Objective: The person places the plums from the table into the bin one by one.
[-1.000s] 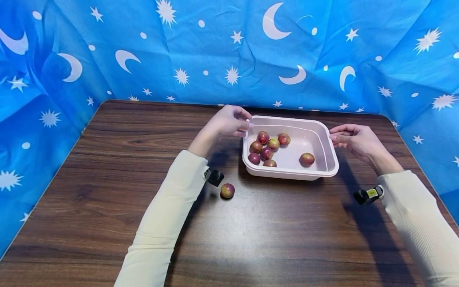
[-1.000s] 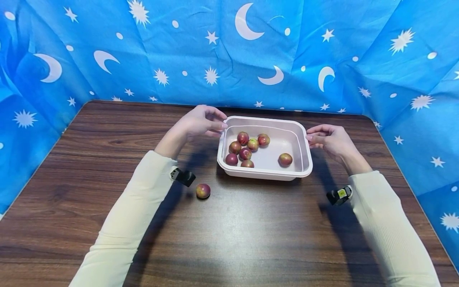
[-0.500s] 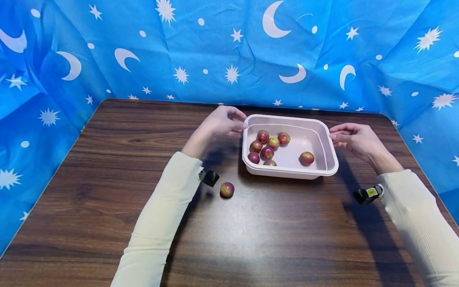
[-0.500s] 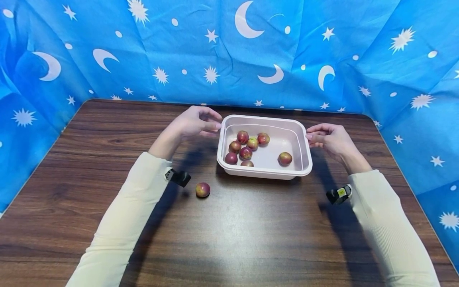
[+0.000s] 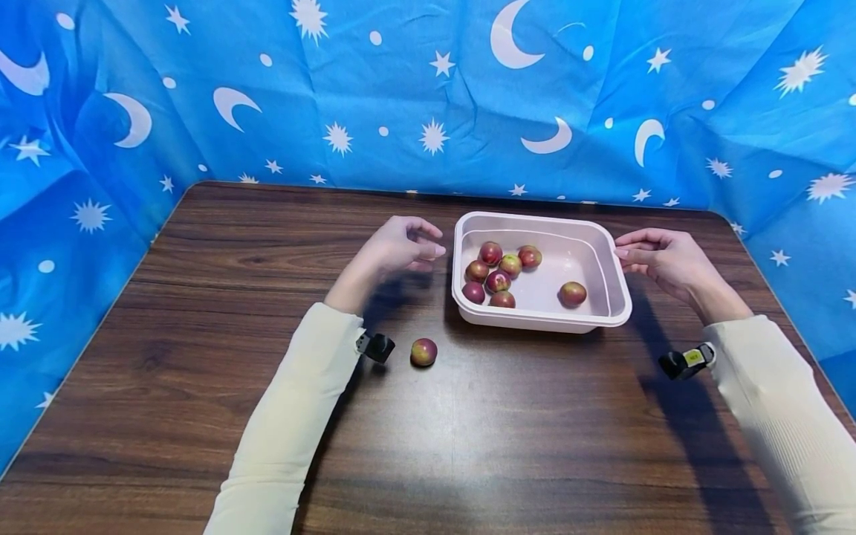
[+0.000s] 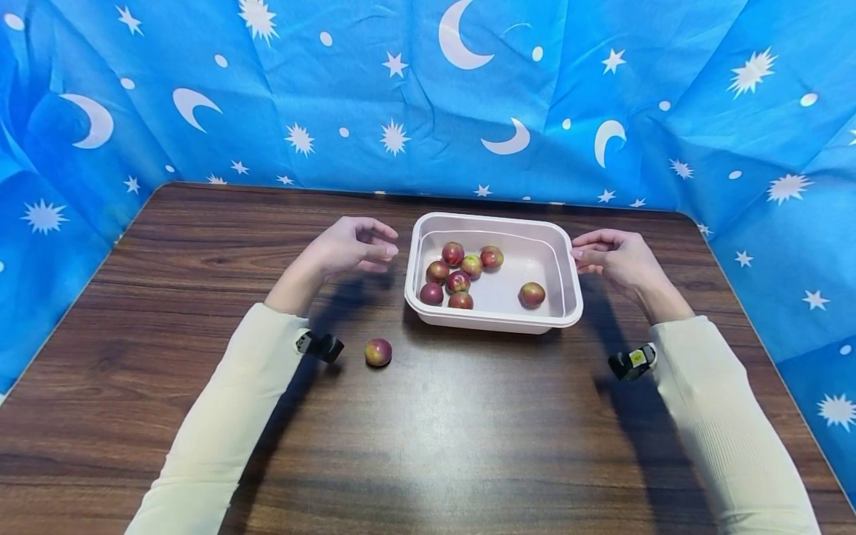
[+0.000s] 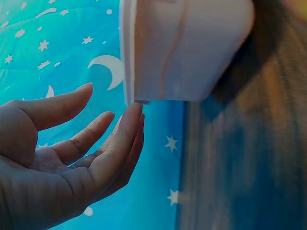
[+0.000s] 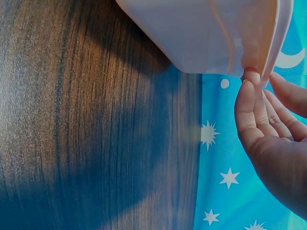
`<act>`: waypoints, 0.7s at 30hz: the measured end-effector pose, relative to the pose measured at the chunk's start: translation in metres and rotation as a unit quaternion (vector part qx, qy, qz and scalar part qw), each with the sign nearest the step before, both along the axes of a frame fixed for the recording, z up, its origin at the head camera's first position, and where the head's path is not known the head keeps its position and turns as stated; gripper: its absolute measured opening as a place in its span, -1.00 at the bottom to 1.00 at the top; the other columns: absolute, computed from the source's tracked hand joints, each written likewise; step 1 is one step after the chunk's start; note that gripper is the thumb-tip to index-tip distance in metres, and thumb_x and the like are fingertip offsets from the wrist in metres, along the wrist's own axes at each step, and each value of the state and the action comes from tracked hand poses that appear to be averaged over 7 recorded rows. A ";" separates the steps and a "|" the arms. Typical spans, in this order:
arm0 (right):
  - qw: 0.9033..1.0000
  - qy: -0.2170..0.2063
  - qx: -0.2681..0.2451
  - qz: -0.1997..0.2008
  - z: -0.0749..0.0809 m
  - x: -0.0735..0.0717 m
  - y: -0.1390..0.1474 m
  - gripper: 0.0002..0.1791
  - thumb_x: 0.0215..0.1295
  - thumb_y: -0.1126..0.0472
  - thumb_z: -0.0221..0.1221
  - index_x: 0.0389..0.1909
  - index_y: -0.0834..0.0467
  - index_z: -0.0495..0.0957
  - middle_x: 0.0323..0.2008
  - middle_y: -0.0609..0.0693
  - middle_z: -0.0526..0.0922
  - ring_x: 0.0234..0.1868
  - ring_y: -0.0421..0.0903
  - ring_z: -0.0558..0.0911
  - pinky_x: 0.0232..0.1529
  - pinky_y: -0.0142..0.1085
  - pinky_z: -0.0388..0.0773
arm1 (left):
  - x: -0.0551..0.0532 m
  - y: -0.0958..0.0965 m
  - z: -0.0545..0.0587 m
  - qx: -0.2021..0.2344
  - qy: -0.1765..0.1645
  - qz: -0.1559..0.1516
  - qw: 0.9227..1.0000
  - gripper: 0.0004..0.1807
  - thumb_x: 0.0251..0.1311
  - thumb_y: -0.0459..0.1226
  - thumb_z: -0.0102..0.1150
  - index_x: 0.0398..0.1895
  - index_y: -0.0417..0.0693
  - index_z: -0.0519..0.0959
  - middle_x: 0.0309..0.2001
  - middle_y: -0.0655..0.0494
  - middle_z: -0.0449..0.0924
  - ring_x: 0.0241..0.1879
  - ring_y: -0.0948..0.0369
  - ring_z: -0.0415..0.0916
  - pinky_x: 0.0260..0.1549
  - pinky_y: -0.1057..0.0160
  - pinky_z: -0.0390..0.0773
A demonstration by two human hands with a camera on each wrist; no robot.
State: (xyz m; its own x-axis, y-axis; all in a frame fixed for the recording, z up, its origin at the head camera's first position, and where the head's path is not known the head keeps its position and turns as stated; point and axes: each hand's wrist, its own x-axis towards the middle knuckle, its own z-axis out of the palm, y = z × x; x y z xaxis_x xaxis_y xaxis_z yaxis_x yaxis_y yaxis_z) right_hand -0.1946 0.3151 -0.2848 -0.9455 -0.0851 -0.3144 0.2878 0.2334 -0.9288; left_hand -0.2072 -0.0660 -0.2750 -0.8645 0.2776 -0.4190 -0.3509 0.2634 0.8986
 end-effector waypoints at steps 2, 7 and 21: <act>1.000 0.000 0.001 0.000 0.000 0.000 0.000 -0.86 0.10 0.19 0.27 -0.29 0.03 0.62 -0.43 -0.12 0.67 -0.40 -0.19 0.63 -0.31 -0.42 0.56 | 0.003 -0.002 -0.004 0.000 -0.006 0.003 1.000 -0.60 0.14 -0.45 0.14 0.07 -0.37 0.37 -0.17 -0.17 0.48 -0.09 -0.06 0.48 -0.15 0.10 0.53; 1.000 -0.002 0.003 0.000 0.000 0.000 0.001 -0.85 0.09 0.17 0.27 -0.28 0.03 0.62 -0.42 -0.13 0.67 -0.39 -0.20 0.63 -0.31 -0.42 0.56 | 0.011 -0.005 -0.012 0.001 -0.012 0.005 1.000 -0.59 0.14 -0.47 0.12 0.08 -0.39 0.36 -0.17 -0.17 0.48 -0.03 -0.12 0.44 -0.15 0.08 0.53; 1.000 -0.002 0.006 -0.001 0.001 0.000 0.000 -0.88 0.11 0.19 0.26 -0.30 0.00 0.61 -0.43 -0.13 0.67 -0.40 -0.20 0.63 -0.32 -0.42 0.56 | 0.033 -0.010 -0.029 -0.025 -0.023 -0.015 0.999 -0.62 0.13 -0.46 0.14 0.03 -0.37 0.39 -0.22 -0.13 0.48 -0.13 -0.04 0.48 -0.21 0.11 0.56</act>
State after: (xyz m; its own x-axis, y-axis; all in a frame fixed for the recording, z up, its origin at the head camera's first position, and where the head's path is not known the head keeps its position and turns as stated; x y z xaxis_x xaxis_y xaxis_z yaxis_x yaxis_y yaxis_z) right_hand -0.1946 0.3152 -0.2841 -0.9445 -0.0798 -0.3186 0.2914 0.2436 -0.9251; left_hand -0.1743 -0.0760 -0.3044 -0.8359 0.2815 -0.4712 -0.3820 0.3183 0.8676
